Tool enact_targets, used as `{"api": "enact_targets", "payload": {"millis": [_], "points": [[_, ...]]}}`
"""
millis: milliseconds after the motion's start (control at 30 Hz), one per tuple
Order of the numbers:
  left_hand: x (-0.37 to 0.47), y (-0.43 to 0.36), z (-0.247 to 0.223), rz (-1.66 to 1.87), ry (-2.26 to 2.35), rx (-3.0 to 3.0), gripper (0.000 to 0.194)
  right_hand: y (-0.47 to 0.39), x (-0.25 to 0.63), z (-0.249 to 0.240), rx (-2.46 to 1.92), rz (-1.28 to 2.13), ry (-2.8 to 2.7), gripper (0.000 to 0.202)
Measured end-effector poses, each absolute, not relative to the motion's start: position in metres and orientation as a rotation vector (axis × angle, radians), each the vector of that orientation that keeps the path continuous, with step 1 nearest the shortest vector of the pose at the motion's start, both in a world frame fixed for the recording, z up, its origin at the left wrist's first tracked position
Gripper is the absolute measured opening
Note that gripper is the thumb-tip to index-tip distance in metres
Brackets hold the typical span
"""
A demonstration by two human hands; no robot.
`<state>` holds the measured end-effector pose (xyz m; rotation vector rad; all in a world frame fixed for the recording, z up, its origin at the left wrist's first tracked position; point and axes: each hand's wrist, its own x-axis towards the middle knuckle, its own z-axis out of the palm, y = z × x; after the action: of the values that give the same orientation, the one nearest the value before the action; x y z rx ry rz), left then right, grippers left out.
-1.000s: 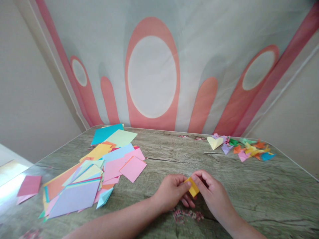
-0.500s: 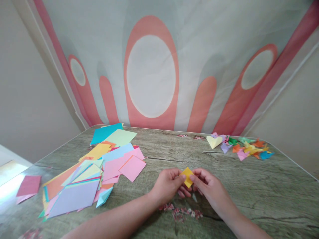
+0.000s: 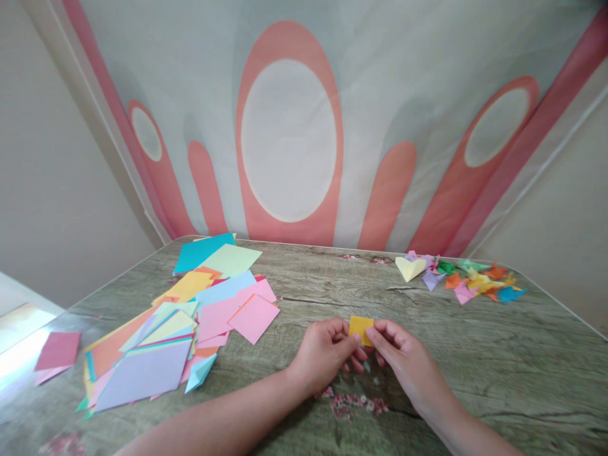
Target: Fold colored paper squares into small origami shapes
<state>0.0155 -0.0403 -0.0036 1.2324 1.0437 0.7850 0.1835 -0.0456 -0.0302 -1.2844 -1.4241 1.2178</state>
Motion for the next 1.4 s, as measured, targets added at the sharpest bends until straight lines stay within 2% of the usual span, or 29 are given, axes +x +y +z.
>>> {"api": "enact_targets", "payload": {"millis": [267, 467, 567, 1000, 1400], "points": [[0.013, -0.036, -0.001, 0.741, 0.997, 1.226, 0.029, -0.048, 0.187, -0.022, -1.382, 0.926, -1.618, 0.025], [0.007, -0.030, -0.001, 0.717, 0.943, 1.115, 0.038, -0.051, 0.187, -0.019, -1.337, 0.914, -1.544, 0.033], [0.001, -0.027, 0.001, 0.665, 0.861, 1.051, 0.039, -0.049, 0.189, -0.017, -1.264, 0.888, -1.591, 0.028], [-0.004, -0.023, 0.000, 0.627, 0.766, 0.905, 0.030, -0.047, 0.193, -0.014, -1.199, 1.184, -1.544, 0.026], [-0.004, -0.025, 0.001, 0.607, 0.774, 0.863, 0.033, -0.052, 0.192, -0.009, -1.162, 1.143, -1.626, 0.019]]}}
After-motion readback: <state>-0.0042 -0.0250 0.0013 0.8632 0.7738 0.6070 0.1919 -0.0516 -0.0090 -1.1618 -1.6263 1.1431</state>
